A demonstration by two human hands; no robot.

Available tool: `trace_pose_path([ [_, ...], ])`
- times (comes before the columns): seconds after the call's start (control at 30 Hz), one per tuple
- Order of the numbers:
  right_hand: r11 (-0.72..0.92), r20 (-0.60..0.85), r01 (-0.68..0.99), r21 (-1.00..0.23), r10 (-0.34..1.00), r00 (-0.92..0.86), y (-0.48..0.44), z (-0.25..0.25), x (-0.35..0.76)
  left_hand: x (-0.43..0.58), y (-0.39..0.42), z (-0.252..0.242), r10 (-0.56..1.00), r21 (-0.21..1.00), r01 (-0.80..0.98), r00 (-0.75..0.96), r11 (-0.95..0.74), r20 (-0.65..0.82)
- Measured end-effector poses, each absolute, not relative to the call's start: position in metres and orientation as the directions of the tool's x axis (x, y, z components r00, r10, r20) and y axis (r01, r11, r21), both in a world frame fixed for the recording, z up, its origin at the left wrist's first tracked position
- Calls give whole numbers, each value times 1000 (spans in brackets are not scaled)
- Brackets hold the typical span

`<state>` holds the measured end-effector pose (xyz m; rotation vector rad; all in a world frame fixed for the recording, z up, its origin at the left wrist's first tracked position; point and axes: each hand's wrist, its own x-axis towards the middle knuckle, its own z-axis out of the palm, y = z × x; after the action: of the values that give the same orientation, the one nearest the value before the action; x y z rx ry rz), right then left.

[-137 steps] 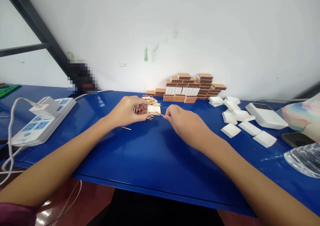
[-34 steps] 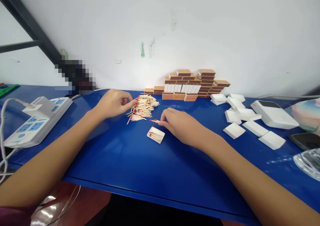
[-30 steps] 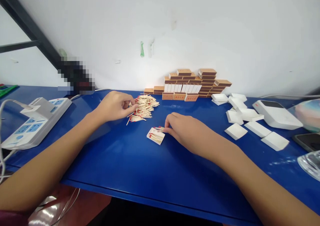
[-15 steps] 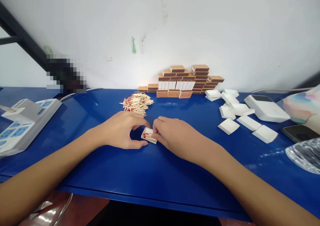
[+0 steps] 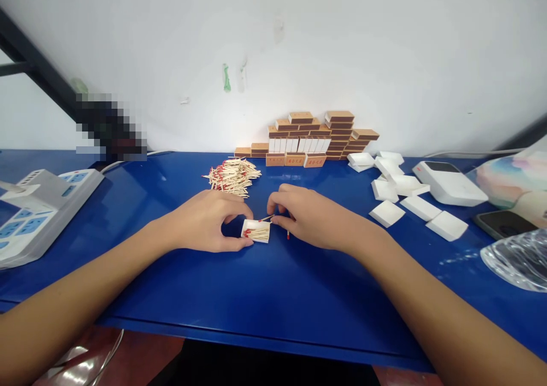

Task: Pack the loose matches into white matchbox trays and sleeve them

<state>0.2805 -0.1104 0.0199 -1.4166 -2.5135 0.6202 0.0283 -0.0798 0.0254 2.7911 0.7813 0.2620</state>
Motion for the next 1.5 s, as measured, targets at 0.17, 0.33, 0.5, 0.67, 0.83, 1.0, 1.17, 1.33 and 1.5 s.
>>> trace_pose_path([
  [0.17,435,-66,785,-441,857,-512,-111,18,278,29,-80,25,532,269,492,840,-828,103],
  [0.33,450,61,801,-394,883,-466,-117,28,271,29,-79,23,531,251,493,840,-833,111],
  [0.5,511,62,794,-330,851,-522,-125,28,262,29,-78,22,532,244,497,839,-833,110],
  [0.67,498,54,800,-335,858,-511,-123,26,264,30,-79,24,544,235,512,834,-826,96],
  [0.83,464,4,825,-323,872,-489,-123,24,267,31,-80,26,554,236,524,829,-819,81],
  [1.0,441,-30,844,-306,882,-471,-124,23,269,31,-81,25,551,223,523,831,-822,80],
  [1.17,441,-16,839,-320,883,-470,-125,23,267,31,-79,24,546,213,520,834,-827,82],
  [1.33,450,-22,824,-345,874,-486,-126,22,261,30,-79,23,539,186,517,837,-836,93],
  [1.5,467,24,799,-379,868,-496,-125,23,259,30,-79,21,528,177,507,844,-843,95],
])
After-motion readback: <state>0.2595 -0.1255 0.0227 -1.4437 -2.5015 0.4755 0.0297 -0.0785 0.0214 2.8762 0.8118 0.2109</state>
